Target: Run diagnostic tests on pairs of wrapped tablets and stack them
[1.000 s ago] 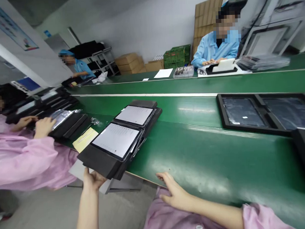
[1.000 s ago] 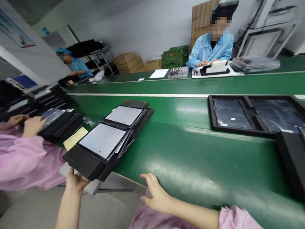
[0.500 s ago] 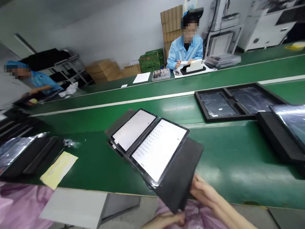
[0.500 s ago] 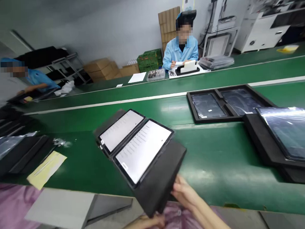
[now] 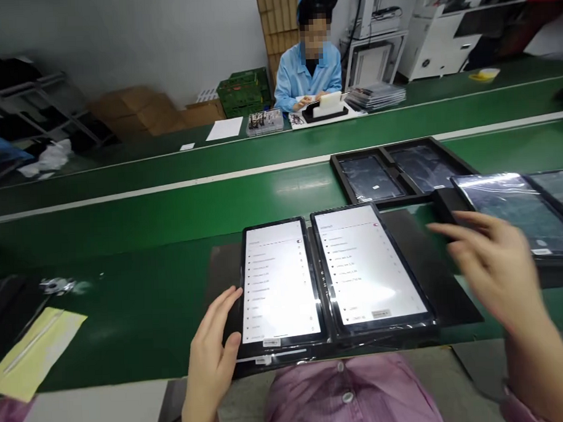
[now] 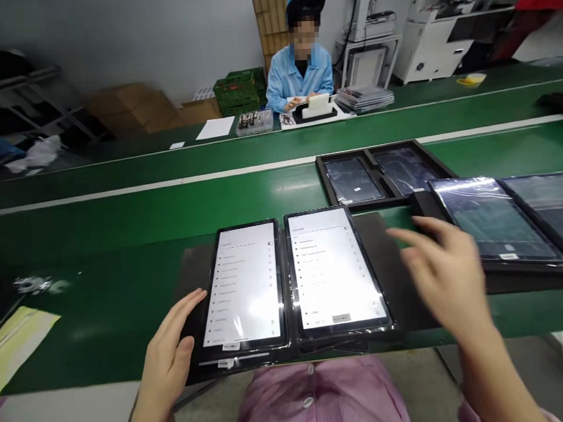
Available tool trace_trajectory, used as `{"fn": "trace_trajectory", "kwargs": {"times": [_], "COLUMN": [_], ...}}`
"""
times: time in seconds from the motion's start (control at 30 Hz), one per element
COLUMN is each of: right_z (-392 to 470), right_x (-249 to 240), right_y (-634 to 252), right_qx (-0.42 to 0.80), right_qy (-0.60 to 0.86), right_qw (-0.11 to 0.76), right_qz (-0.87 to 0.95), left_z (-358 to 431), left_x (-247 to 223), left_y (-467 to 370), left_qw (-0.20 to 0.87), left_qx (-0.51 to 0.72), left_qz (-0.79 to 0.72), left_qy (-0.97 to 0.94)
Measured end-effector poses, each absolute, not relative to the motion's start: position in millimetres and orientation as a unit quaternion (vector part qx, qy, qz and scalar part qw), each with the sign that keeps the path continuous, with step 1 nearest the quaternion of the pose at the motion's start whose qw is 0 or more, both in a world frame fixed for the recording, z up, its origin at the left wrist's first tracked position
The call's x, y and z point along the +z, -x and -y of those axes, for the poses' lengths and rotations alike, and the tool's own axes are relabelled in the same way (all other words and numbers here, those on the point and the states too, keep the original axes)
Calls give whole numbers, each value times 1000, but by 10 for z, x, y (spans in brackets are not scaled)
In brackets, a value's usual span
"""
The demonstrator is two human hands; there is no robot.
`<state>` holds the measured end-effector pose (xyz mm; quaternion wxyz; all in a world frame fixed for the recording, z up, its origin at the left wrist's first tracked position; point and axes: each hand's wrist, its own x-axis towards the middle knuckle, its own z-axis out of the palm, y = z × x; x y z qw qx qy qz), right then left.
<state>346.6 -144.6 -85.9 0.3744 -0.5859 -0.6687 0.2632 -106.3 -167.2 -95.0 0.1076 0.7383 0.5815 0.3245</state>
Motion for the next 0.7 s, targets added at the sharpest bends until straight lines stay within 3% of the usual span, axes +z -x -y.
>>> {"fn": "trace_trajectory", "kwargs": {"times": [0.13,0.27,0.37,0.53,0.7], "right_z": [1449,1366,1298,1139,1103], "right_x": [-674,-639,-579,-512,-665], "right_y": [-2809,-2664,-3041,-3393,-3209], "right_qx": [141,115,134,192,129], "right_qy": [491,448,439,476,459], "right_qw": [267,184,212,346,289], "right_qz": [817,867,863,785,830], "left_z": [1660,1697,1667,1394,1279], "left_x": [-1020,-1038,-996,-987,-1088], "left_y": [942,946,962,989,1003], "left_qw": [81,103,137,145,156], "left_qx": [316,295,326,388,318], "left_qz": [-622,-602,-561,-561,-584], "left_qy": [-712,-735,-749,-717,-730]}}
